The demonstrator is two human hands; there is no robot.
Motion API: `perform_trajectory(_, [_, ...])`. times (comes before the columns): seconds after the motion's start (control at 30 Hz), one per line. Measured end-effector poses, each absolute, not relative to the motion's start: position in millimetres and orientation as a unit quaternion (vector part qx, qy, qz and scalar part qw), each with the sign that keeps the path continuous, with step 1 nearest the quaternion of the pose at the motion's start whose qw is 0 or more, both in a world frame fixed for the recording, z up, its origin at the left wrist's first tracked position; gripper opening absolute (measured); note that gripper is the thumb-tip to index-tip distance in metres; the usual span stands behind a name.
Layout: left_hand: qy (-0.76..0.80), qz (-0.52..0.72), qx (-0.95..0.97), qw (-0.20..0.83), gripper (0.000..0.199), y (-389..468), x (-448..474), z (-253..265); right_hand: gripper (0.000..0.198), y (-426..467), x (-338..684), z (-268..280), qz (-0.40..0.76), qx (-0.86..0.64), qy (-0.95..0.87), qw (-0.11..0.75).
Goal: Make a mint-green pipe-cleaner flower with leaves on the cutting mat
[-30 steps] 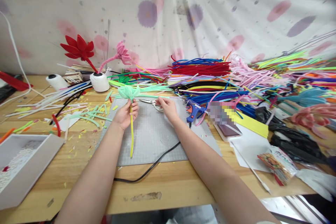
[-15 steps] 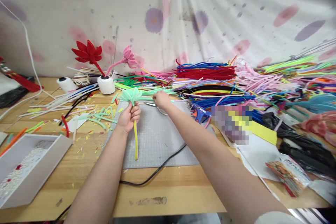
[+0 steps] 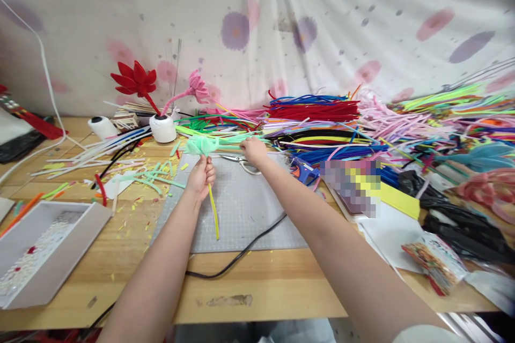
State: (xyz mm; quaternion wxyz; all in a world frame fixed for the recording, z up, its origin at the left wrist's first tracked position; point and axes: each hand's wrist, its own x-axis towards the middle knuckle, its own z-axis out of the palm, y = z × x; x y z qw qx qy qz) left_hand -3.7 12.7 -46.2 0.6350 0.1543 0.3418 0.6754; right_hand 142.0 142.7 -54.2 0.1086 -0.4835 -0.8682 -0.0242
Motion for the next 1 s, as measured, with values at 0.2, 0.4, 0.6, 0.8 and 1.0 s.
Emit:
perform_trajectory(0.2, [0.278, 0.697, 0.144, 0.645, 0.029, 13, -15, -50, 0.030, 142, 163, -36, -0.028, -0.503, -0.850, 0.156])
perform_trajectory(0.4, [0.219, 0.692, 0.106, 0.680, 0.031, 11, -21, -48, 0.030, 127, 192, -28, -0.027, -0.555, -0.817, 0.156])
perform_trajectory(0.6, [0.166, 0.688, 0.080, 0.702, 0.022, 10, -23, -46, 0.026, 117, 218, -32, -0.020, -0.505, -0.861, 0.054])
perform_trajectory(0.8, [0.140, 0.691, 0.064, 0.706, 0.016, 7, -24, -46, 0.032, 106, 203, -28, -0.024, -0.408, -0.909, 0.081])
perform_trajectory(1.0, [0.150, 0.666, 0.064, 0.728, 0.023, 10, -25, -48, 0.030, 85, 137, -50, 0.012, -0.329, -0.938, 0.112])
